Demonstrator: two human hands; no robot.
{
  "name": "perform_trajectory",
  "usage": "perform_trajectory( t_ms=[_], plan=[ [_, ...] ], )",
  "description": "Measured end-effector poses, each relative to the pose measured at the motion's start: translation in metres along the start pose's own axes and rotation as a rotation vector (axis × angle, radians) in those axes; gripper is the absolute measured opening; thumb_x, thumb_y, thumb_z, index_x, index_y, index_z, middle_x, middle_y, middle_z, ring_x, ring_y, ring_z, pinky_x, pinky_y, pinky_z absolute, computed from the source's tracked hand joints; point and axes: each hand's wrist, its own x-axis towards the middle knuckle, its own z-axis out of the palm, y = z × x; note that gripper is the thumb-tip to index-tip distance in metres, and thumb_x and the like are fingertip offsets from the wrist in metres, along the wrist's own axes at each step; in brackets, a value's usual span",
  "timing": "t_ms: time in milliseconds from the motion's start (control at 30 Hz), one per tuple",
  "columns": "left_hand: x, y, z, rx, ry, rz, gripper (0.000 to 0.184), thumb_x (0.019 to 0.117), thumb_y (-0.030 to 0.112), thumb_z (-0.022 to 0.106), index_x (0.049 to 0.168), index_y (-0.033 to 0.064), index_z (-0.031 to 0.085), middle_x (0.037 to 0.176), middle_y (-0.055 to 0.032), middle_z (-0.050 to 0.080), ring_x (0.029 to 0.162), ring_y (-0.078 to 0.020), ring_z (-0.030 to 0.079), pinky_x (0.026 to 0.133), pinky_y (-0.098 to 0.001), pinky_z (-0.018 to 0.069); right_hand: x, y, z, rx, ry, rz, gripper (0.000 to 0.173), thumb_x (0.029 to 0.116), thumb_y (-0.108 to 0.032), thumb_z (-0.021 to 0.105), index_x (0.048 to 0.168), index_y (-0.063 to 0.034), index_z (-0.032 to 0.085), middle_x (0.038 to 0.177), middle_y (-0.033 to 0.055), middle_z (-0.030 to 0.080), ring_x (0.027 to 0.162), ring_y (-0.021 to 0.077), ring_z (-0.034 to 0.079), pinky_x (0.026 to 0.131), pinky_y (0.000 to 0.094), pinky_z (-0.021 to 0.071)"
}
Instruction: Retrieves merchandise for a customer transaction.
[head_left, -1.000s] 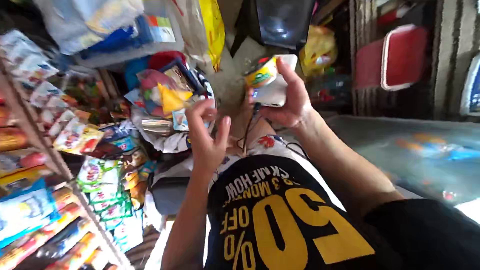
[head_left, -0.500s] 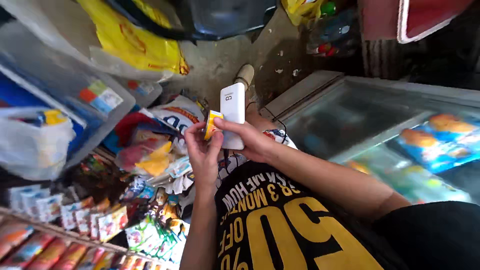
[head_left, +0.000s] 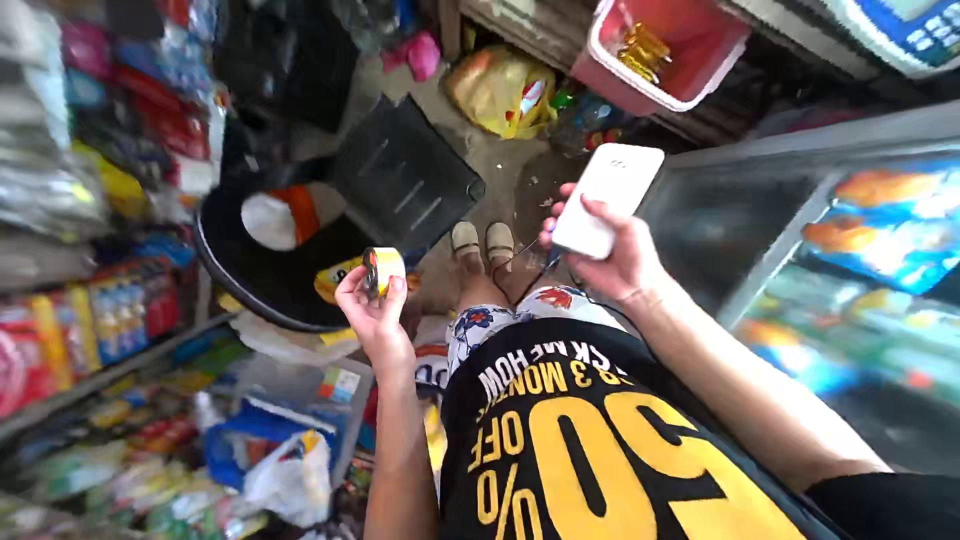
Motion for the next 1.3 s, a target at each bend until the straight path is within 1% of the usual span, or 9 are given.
perform_trajectory(
  t_ms=[167,300,400,567,733,833,933,1133,1300],
  plan=[
    [0.072,0.031,0.044,0.184,-0.156,0.092,0.068,0.0846,0.011,0.077,0.143,0.0069,0.042,0.131,-0.0099,0.057,0.118,-0.0163,0.060,0.096,-0.0354,0.0542,-0.025,-0.081,-0.026,0.237,0.097,-0.414,0.028,0.1060,-0.020,0.042,0.129,-0.0109,0.056,0.102,0.0068,0.068,0.092,0.0192,0.071,0.085,0.0369,0.0618],
    [0.101,0.061,0.109,0.182,-0.256,0.182,0.069,0.0860,0.015,0.079,0.142,0.0077,0.040,0.129,-0.0086,0.057,0.117,-0.0156,0.061,0.097,-0.0343,0.0548,-0.040,-0.133,-0.073,0.144,0.101,-0.660,0.036,0.0969,-0.022,0.063,0.131,-0.0148,0.056,0.105,0.0051,0.069,0.100,0.0210,0.070,0.092,0.0398,0.0605],
    [0.105,0.073,0.161,0.134,-0.261,0.201,0.067,0.0863,0.016,0.079,0.141,0.0075,0.042,0.128,-0.0086,0.058,0.116,-0.0158,0.061,0.096,-0.0351,0.0549,-0.048,-0.167,-0.092,0.065,0.203,-0.726,0.040,0.0930,-0.019,0.065,0.132,-0.0199,0.056,0.106,0.0020,0.070,0.102,0.0194,0.071,0.091,0.0394,0.0617],
    [0.092,0.084,0.218,0.082,-0.314,0.155,0.067,0.0849,0.014,0.080,0.140,0.0061,0.043,0.129,-0.0104,0.058,0.117,-0.0174,0.061,0.097,-0.0362,0.0546,-0.048,-0.207,-0.104,-0.052,0.279,-0.668,0.041,0.0939,-0.018,0.059,0.134,-0.0208,0.054,0.107,-0.0011,0.070,0.100,0.0168,0.071,0.088,0.0373,0.0623],
    [0.093,0.094,0.246,0.088,-0.345,0.174,0.066,0.0825,0.010,0.080,0.138,0.0016,0.045,0.126,-0.0139,0.059,0.114,-0.0184,0.061,0.096,-0.0352,0.0545,-0.025,-0.244,-0.112,-0.218,0.333,-0.515,0.037,0.1008,-0.011,0.048,0.138,-0.0095,0.053,0.108,0.0047,0.073,0.095,0.0191,0.074,0.083,0.0377,0.0637],
    [0.099,0.109,0.262,0.081,-0.359,0.212,0.065,0.0821,0.009,0.080,0.136,0.0012,0.046,0.126,-0.0162,0.059,0.116,-0.0211,0.061,0.098,-0.0363,0.0532,-0.004,-0.261,-0.113,-0.356,0.468,-0.499,0.026,0.1004,-0.011,0.059,0.126,-0.0042,0.060,0.104,0.0082,0.075,0.087,0.0197,0.075,0.077,0.0359,0.0635],
    [0.106,0.123,0.276,0.074,-0.379,0.257,0.065,0.0818,0.008,0.080,0.136,-0.0005,0.045,0.126,-0.0169,0.059,0.114,-0.0207,0.062,0.096,-0.0353,0.0543,0.019,-0.280,-0.109,-0.550,0.489,-0.478,0.036,0.0947,-0.011,0.071,0.127,-0.0010,0.058,0.101,0.0093,0.071,0.084,0.0159,0.071,0.077,0.0368,0.0613],
    [0.147,0.149,0.299,0.088,-0.428,0.339,0.069,0.0793,0.009,0.083,0.136,-0.0055,0.045,0.122,-0.0208,0.062,0.110,-0.0233,0.064,0.093,-0.0358,0.0563,0.110,-0.303,-0.097,-0.705,0.291,-0.401,0.057,0.0935,-0.014,0.075,0.141,0.0026,0.048,0.118,0.0197,0.067,0.099,0.0243,0.069,0.088,0.0428,0.0588],
    [0.209,0.181,0.319,0.091,-0.450,0.375,0.071,0.0784,0.014,0.084,0.136,-0.0047,0.047,0.124,-0.0209,0.061,0.112,-0.0233,0.064,0.093,-0.0365,0.0565,0.189,-0.313,-0.075,-0.626,0.528,-0.452,0.070,0.0900,-0.005,0.076,0.147,0.0077,0.038,0.133,0.0307,0.057,0.116,0.0374,0.064,0.098,0.0522,0.0537]
  ],
)
